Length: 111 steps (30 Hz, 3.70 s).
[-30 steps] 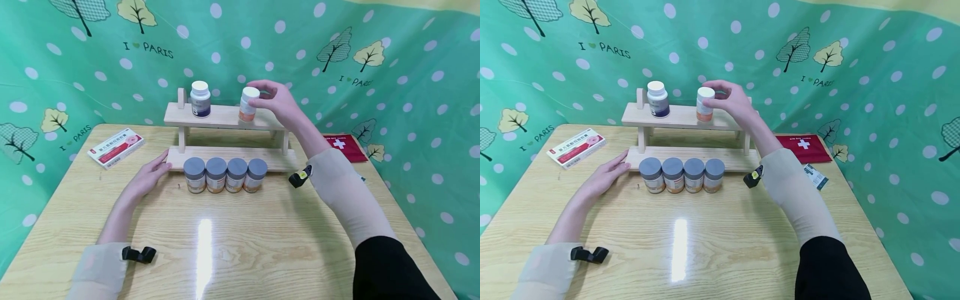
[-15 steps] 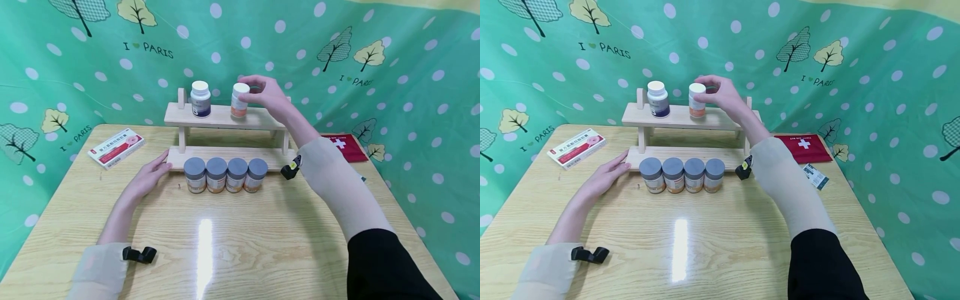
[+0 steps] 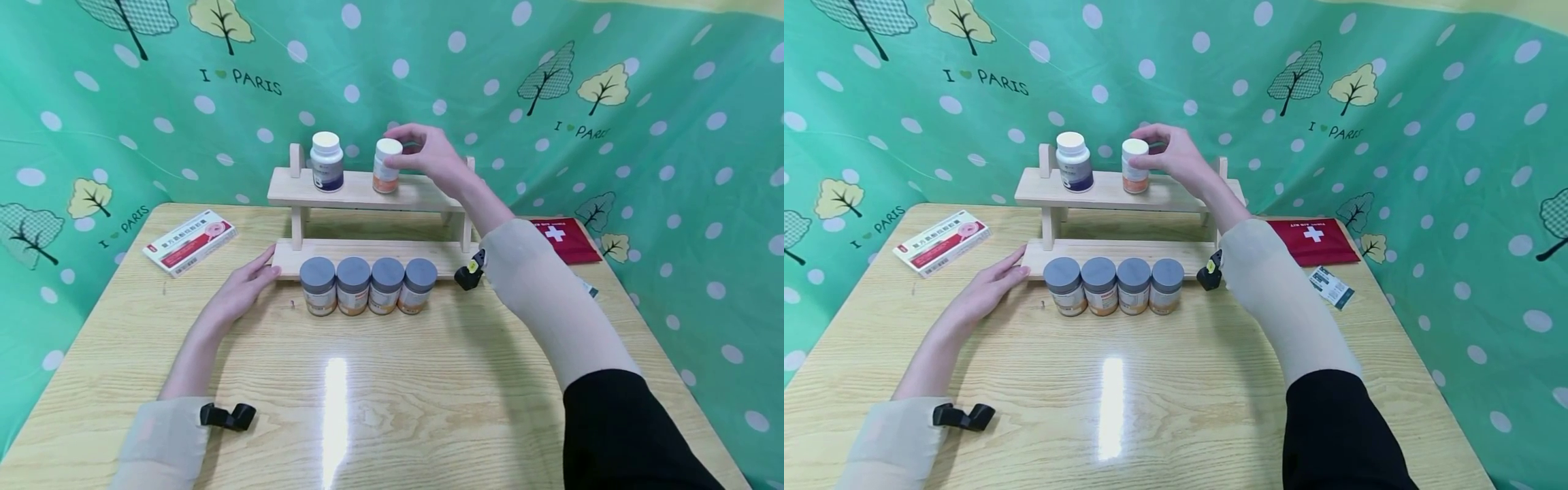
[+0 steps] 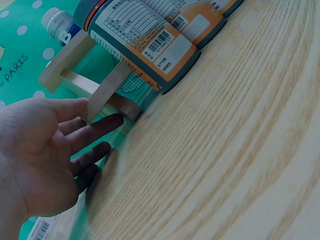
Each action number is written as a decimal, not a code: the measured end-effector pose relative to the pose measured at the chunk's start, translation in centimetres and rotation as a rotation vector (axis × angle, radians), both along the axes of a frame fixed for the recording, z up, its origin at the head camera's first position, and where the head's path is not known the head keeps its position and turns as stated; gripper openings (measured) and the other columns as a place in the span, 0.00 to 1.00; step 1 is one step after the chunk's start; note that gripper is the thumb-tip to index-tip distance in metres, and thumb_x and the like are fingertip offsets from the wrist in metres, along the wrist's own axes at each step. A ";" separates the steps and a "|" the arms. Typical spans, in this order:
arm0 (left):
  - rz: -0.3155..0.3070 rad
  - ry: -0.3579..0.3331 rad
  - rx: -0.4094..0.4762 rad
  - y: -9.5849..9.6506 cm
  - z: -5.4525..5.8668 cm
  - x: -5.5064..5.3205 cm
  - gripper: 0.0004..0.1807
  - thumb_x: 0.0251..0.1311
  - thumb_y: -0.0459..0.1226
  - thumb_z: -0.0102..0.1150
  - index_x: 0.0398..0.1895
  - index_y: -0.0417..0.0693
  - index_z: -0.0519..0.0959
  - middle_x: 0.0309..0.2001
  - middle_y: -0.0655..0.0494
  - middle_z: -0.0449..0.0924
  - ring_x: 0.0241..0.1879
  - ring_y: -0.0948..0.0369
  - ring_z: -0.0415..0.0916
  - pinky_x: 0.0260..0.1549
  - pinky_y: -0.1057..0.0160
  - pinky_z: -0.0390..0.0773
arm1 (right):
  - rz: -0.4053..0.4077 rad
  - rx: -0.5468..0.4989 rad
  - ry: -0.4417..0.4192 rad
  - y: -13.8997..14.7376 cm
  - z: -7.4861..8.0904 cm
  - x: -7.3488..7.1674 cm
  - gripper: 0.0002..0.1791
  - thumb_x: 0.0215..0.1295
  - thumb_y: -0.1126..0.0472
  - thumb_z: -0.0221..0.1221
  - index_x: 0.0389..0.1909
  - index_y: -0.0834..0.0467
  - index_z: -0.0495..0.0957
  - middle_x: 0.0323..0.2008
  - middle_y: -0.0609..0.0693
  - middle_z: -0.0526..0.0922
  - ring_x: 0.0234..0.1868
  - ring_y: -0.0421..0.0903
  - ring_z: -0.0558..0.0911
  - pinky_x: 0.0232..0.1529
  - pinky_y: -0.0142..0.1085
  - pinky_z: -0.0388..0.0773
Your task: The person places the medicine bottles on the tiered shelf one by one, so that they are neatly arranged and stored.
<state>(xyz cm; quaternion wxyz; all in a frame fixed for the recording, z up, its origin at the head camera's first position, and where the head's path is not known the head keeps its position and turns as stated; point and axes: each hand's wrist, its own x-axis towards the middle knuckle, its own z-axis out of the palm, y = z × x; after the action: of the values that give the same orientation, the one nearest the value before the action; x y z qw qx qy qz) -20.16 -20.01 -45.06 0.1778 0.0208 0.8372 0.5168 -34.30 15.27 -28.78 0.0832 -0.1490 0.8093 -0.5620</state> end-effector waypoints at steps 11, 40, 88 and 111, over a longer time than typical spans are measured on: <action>0.003 0.003 -0.001 -0.1 0.0 -0.1 0.38 0.78 0.59 0.42 0.84 0.70 0.41 0.84 0.47 0.39 0.82 0.37 0.39 0.79 0.31 0.43 | 0.008 -0.001 0.012 -0.1 -0.5 -0.2 0.25 0.62 0.60 0.72 0.60 0.53 0.80 0.58 0.48 0.82 0.60 0.49 0.80 0.65 0.40 0.79; -0.003 0.013 -0.014 -0.1 -0.1 0.0 0.37 0.79 0.57 0.41 0.84 0.68 0.40 0.84 0.45 0.39 0.83 0.36 0.36 0.79 0.30 0.41 | 0.017 -0.070 0.049 1.0 -1.3 1.6 0.38 0.64 0.57 0.70 0.74 0.49 0.68 0.69 0.54 0.75 0.68 0.51 0.78 0.71 0.44 0.77; -0.001 0.016 0.005 -0.2 -0.2 -0.1 0.37 0.78 0.58 0.42 0.83 0.71 0.41 0.84 0.45 0.42 0.83 0.37 0.39 0.79 0.30 0.44 | 0.174 -0.111 -0.018 8.2 -11.1 11.6 0.32 0.71 0.63 0.60 0.75 0.50 0.66 0.63 0.60 0.79 0.65 0.54 0.80 0.65 0.35 0.81; 0.000 0.012 -0.011 -0.3 0.0 0.0 0.39 0.77 0.60 0.42 0.84 0.70 0.41 0.85 0.48 0.37 0.83 0.38 0.35 0.79 0.30 0.42 | 0.387 0.155 -0.016 8.2 -11.4 11.5 0.49 0.57 0.61 0.75 0.78 0.45 0.63 0.62 0.52 0.79 0.63 0.50 0.79 0.71 0.49 0.76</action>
<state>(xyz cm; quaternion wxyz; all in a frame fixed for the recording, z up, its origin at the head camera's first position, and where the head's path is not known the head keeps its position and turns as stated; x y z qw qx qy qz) -20.13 -20.28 -45.07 0.1729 0.0232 0.8410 0.5121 -22.76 23.49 -40.19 0.2070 -0.2903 0.8059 -0.4727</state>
